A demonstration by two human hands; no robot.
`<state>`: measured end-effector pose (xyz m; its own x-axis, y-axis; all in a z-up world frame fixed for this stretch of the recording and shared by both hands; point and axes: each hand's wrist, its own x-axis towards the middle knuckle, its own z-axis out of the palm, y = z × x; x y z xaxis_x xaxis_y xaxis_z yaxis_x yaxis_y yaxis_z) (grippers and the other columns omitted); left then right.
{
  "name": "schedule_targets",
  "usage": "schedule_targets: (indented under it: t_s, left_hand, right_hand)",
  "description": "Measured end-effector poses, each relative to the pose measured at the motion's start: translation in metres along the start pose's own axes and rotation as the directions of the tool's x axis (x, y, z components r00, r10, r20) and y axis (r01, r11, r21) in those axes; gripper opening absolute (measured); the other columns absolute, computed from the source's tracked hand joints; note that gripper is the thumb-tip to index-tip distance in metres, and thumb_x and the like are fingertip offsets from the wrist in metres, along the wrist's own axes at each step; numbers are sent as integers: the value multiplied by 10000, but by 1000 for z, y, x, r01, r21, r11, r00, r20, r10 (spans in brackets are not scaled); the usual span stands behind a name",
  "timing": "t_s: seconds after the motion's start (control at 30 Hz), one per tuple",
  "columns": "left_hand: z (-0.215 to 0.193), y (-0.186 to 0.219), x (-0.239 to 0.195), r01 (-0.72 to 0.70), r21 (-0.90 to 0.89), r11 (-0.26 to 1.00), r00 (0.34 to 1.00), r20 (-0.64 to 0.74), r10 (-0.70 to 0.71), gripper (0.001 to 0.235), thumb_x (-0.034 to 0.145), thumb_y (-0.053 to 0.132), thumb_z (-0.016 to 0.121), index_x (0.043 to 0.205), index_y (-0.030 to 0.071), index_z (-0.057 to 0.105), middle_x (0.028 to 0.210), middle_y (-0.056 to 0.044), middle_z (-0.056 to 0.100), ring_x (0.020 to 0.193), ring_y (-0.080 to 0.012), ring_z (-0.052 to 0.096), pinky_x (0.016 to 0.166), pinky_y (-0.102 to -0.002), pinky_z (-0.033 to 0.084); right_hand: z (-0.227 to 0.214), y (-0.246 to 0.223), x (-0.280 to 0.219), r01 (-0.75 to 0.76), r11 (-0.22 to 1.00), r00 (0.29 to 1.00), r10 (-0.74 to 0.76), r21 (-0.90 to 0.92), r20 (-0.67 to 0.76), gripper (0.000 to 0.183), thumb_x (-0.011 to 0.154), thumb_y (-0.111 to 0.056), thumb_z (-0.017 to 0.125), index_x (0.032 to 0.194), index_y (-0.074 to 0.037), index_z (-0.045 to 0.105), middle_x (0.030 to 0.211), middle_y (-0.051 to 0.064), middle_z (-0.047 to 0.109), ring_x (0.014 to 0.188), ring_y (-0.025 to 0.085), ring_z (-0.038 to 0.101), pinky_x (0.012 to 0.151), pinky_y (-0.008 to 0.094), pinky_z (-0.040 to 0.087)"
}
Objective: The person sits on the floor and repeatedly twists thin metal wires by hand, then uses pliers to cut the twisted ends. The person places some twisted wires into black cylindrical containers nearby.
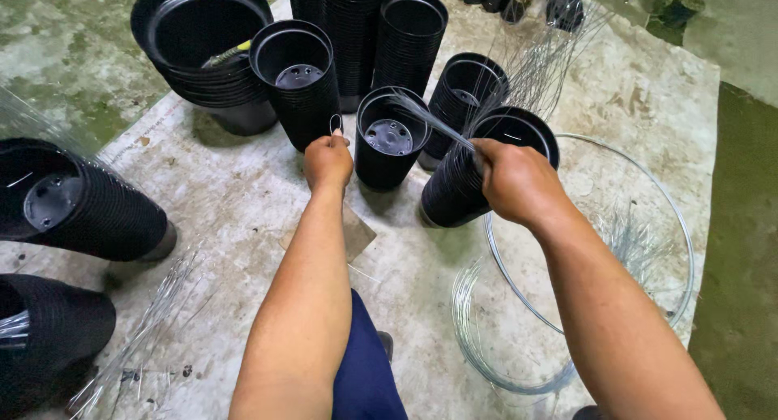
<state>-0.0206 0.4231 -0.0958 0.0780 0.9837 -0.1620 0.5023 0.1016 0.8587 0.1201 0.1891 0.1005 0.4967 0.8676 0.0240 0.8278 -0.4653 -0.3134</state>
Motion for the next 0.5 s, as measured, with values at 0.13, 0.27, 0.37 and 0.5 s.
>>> schedule_targets:
  t_s: [0.13, 0.27, 0.37, 0.5]
  left_hand:
    - [9, 12, -4, 18, -54, 998, 1000, 3, -18, 319, 867, 428, 712, 920, 122, 783, 888, -141, 774, 848, -318, 749, 806, -405, 560]
    - [16, 10, -6, 19, -39, 999, 1000, 3, -18, 244, 844, 374, 745, 903, 143, 795, 921, -136, 777, 869, -310, 749, 812, -403, 566]
    - [19, 6, -2, -13, -28, 1000, 1000, -11, 12, 230, 844, 354, 760, 930, 142, 786, 946, -145, 776, 880, -316, 746, 816, -403, 566]
    - [22, 2, 1, -65, -34, 997, 998, -6, 64, 243, 831, 345, 771, 960, 140, 784, 958, -144, 774, 885, -315, 747, 817, -401, 569]
  right_hand:
    - [14, -9, 16, -77, 992, 987, 90, -97, 132, 401, 910, -122, 558, 1268, -215, 712, 1117, 203, 717, 1050, 409, 670, 900, 499, 529]
    - [36, -20, 38, -23, 984, 986, 51, -175, 157, 389, 903, -106, 529, 1219, -209, 730, 1106, 203, 722, 1050, 404, 679, 898, 504, 539]
    - [54, -26, 46, -34, 986, 985, 60, -163, 160, 319, 942, -182, 517, 1177, -178, 733, 1082, 209, 723, 1030, 411, 685, 897, 514, 538]
    - [86, -27, 44, -77, 986, 988, 96, -147, 122, 309, 994, -186, 455, 1143, -95, 710, 1047, 218, 730, 995, 434, 692, 860, 547, 542]
